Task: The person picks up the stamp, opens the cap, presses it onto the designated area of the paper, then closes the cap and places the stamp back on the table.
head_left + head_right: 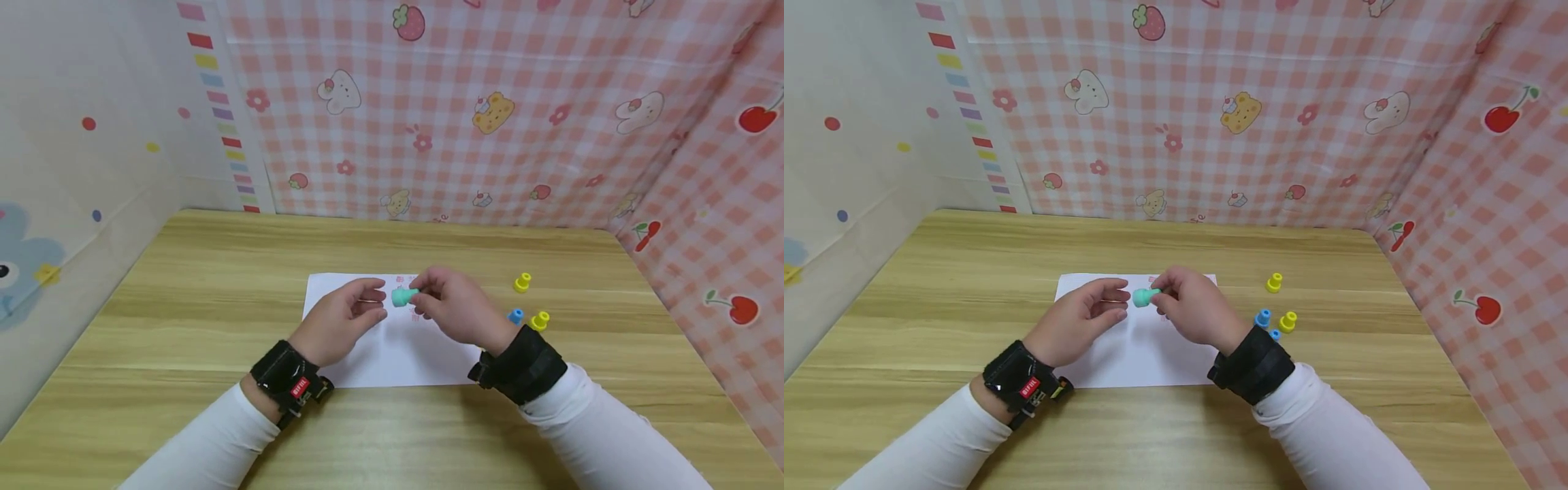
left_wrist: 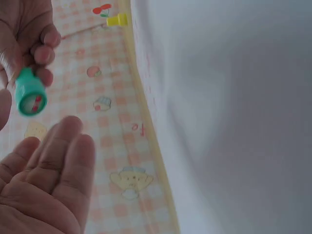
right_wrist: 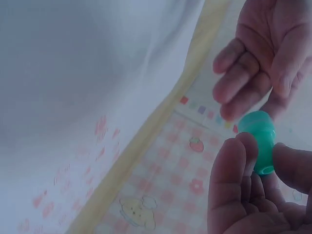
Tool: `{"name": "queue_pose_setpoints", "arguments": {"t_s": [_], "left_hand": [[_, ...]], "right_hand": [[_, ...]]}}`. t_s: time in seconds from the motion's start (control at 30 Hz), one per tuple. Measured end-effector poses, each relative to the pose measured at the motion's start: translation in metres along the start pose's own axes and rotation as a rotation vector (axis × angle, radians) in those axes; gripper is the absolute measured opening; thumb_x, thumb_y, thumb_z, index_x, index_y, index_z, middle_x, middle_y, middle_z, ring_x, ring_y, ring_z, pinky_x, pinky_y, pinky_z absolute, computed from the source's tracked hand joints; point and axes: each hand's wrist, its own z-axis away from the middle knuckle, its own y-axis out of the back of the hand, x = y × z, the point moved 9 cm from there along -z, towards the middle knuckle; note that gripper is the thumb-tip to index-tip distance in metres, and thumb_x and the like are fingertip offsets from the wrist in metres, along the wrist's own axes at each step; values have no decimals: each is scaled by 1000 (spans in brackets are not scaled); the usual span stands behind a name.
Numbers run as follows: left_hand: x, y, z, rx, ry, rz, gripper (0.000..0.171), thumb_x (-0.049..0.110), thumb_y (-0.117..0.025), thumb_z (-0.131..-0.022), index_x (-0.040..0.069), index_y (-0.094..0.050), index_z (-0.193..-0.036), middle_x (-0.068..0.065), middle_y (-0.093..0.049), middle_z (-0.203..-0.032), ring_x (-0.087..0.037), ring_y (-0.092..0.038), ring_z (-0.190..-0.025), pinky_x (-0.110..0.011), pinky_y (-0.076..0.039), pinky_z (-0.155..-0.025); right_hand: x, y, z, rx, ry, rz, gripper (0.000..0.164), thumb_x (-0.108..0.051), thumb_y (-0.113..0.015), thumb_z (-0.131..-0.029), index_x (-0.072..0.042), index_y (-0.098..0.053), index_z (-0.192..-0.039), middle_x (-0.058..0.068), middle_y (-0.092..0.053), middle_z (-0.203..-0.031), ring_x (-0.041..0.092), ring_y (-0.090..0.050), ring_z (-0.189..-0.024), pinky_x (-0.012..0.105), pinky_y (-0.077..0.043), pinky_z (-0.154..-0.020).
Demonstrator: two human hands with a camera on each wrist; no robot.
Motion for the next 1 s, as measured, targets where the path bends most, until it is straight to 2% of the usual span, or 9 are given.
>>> {"name": "queue_pose_setpoints", "arguments": {"t_s": [0.2,0.37,0.53,0.8,1.0], "left_hand": [[0,-1,1,12,-4,25,28,22,-62,-92,16,-59,-119,7,-64,-99,-3,-59,-84,-34,-51,-75],[-2,-1,2,21,13,60,25,23,-64,-90,18,-60,-114,7,-64,-97,-3,-60,-83,-36,-52,-73],[-1,-1,2,43,-6,53,22,24,-65,-90,19,-62,-110,8,-64,-94,-4,-60,-81,-35,-52,-71],[-2,0,2,53,2,41,13,24,-66,-89,21,-64,-101,10,-65,-90,-5,-58,-81,-35,-51,-71],[-2,2,1,59,6,55,11,22,-66,-89,19,-65,-99,9,-66,-95,-4,-59,-85,-35,-52,-73]], "right_hand": [[-3,-14,-1,-14,16,-50,8,-12,-62,-91,-13,-60,-99,4,-66,-82,14,-60,-73,36,-52,-64],[-5,-22,-3,-22,30,-108,9,-10,-61,-91,-14,-59,-99,5,-67,-82,13,-61,-75,37,-52,-67],[-7,-27,-4,-18,49,-154,11,-8,-61,-89,-13,-61,-99,4,-67,-81,13,-61,-75,37,-52,-69],[-4,-27,-6,-5,13,-92,7,-19,-66,-88,-23,-68,-94,-5,-68,-79,9,-61,-76,39,-49,-70],[0,-29,-7,-19,-17,-168,8,-16,-65,-89,-21,-68,-95,-1,-68,-82,13,-62,-77,40,-49,-74]]}}
